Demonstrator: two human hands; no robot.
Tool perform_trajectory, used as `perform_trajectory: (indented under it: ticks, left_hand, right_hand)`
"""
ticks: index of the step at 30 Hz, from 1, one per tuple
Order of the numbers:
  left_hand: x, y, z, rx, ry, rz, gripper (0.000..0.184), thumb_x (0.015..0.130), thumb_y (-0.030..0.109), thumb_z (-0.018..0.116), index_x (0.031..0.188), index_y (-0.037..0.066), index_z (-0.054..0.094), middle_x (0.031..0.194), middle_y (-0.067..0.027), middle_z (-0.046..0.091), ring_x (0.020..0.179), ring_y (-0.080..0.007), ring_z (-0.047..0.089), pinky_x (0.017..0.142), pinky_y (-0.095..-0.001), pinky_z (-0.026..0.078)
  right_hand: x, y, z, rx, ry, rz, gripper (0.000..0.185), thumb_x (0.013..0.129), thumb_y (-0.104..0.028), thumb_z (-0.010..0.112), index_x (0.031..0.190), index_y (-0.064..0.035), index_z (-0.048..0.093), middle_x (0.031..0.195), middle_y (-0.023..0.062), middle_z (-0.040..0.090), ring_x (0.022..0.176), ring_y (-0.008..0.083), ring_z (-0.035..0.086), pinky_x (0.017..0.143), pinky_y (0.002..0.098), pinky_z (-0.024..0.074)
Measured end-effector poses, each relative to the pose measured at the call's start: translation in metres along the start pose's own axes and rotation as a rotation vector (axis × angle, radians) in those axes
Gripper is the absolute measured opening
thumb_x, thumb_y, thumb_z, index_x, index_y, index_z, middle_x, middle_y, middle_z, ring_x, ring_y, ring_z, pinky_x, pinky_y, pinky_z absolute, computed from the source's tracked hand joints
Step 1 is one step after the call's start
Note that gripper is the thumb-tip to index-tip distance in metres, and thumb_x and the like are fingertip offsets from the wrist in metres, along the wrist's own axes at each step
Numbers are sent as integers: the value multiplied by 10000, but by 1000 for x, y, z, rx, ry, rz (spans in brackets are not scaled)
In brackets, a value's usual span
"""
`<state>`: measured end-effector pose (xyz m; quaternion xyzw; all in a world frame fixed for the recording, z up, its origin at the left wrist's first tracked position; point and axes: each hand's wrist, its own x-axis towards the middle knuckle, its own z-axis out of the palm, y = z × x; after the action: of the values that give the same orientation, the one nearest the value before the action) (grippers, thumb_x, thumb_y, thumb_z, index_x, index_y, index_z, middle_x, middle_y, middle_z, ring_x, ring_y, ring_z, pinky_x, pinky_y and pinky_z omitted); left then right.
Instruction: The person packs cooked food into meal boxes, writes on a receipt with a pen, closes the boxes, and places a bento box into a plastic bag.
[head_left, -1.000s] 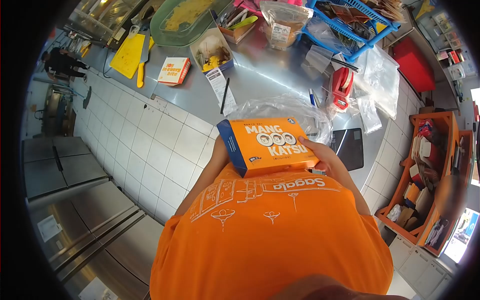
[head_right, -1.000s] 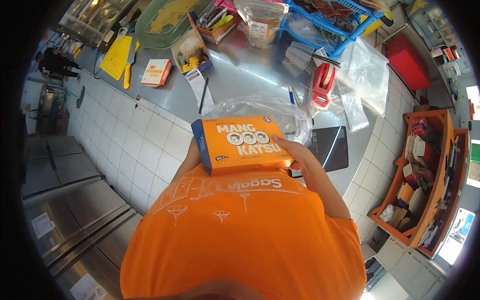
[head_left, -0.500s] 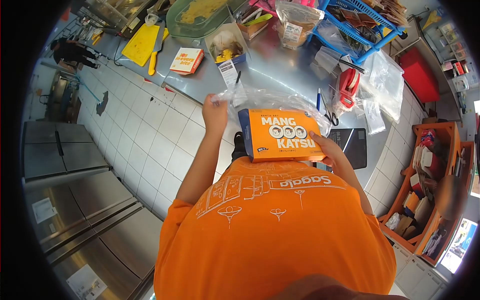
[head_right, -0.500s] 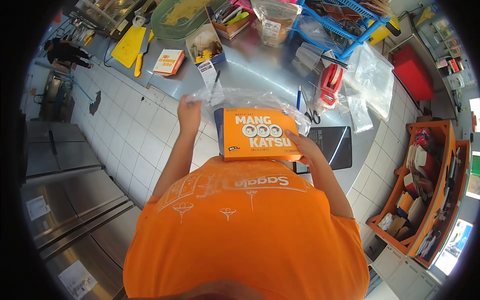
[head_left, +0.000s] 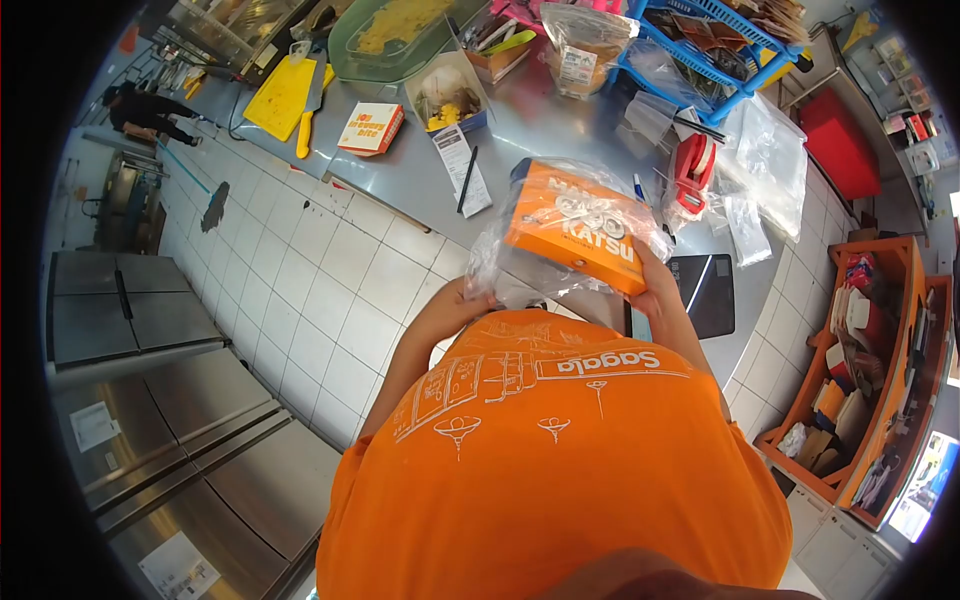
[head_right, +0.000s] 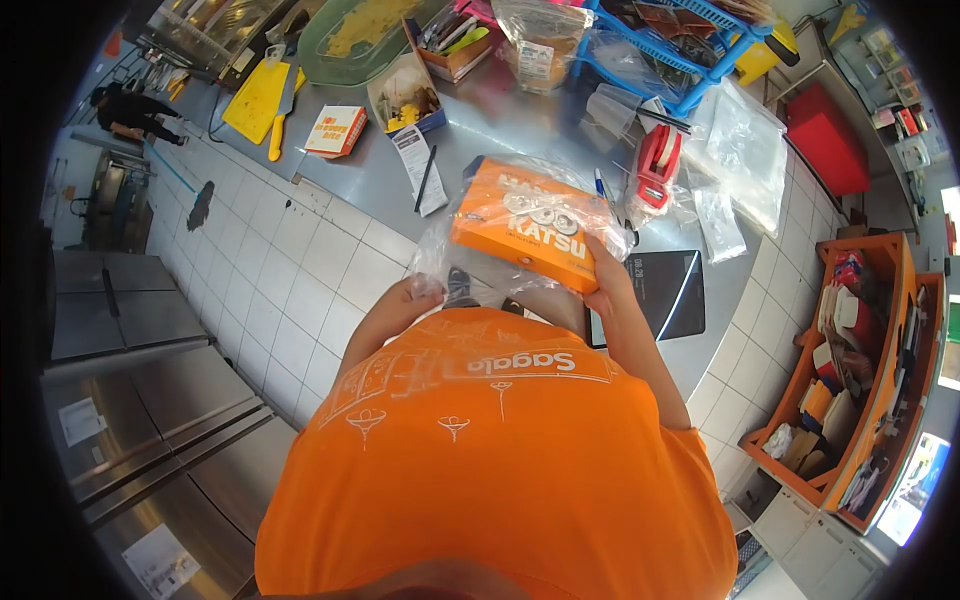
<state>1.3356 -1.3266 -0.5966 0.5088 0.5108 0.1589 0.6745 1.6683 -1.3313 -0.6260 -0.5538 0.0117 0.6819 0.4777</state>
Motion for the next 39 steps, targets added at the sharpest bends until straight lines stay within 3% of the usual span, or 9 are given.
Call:
perform_trajectory:
  ticks: [9, 13, 17, 20, 24, 26, 29, 32, 39]
  left_hand:
    - [-6, 30, -20, -609, 519, 285, 313, 834, 85, 536, 1105, -66, 492, 875, -102, 611, 796, -185, 617, 747, -310, 510]
    - [-6, 47, 14, -349, 293, 188, 296, 847, 76, 553, 1123, -26, 527, 827, -78, 612, 595, -118, 586, 544, -261, 492]
    - [-6, 45, 29, 20, -7, -6, 348, 817, 112, 559, 1146, -3, 546, 776, -59, 608, 609, -115, 585, 585, -242, 481]
    - [-14, 62, 6, 426, -112, -231, 461, 824, 212, 614, 1205, -24, 508, 929, -130, 623, 832, -192, 626, 755, -294, 491]
    - [-3, 41, -37, 581, 79, 58, 712, 829, 463, 628, 1263, -67, 433, 1265, -221, 498, 1236, -332, 425, 1021, -391, 337]
    - [27, 52, -38, 76, 362, 266, 606, 895, 466, 528, 1211, -49, 485, 1203, -184, 552, 1126, -348, 512, 935, -403, 410]
    - [56, 103, -20, 80, 378, 41, 501, 957, 440, 412, 1081, -22, 561, 996, -156, 623, 931, -289, 591, 813, -395, 460]
    - [75, 89, 3, 364, 608, 449, 427, 982, 370, 386, 938, -3, 588, 759, -127, 601, 667, -209, 582, 630, -349, 473]
    - [50, 65, 18, 190, 528, 321, 365, 986, 299, 407, 783, 14, 512, 601, -61, 476, 498, -133, 497, 465, -288, 403]
  right_hand:
    - [2, 0, 13, -374, 72, -325, 520, 907, -306, 575, 1208, 88, 418, 1053, 170, 598, 864, 229, 650, 687, 329, 551]
    - [-1, -4, 11, -204, -1, -234, 539, 898, -293, 594, 1217, 93, 396, 1058, 162, 583, 859, 212, 645, 691, 317, 548]
    - [-3, -8, 8, -98, -64, -290, 489, 912, -333, 573, 1225, 13, 426, 1044, 111, 597, 890, 201, 641, 697, 343, 553]
    - [-9, -15, 8, -146, -43, -376, 453, 926, -333, 550, 1233, -20, 435, 1059, 95, 596, 904, 192, 636, 688, 346, 550]
    - [-12, -29, 3, -127, -85, -378, 429, 937, -334, 527, 1245, -47, 443, 1093, 84, 594, 913, 183, 631, 688, 334, 542]
    - [-13, -32, 3, -125, -131, -376, 443, 932, -340, 536, 1237, -35, 438, 1081, 91, 594, 904, 185, 633, 689, 325, 541]
    - [-17, -28, 10, -70, -193, -345, 461, 919, -343, 559, 1210, -8, 437, 1049, 108, 598, 884, 190, 637, 689, 317, 543]
    - [-14, -18, 12, 93, -233, -248, 389, 925, -311, 547, 1195, -41, 474, 1088, 93, 601, 909, 193, 634, 704, 349, 545]
    - [-17, -15, 2, 95, -209, -273, 392, 939, -313, 520, 1198, -22, 473, 1092, 103, 600, 938, 199, 632, 760, 347, 540]
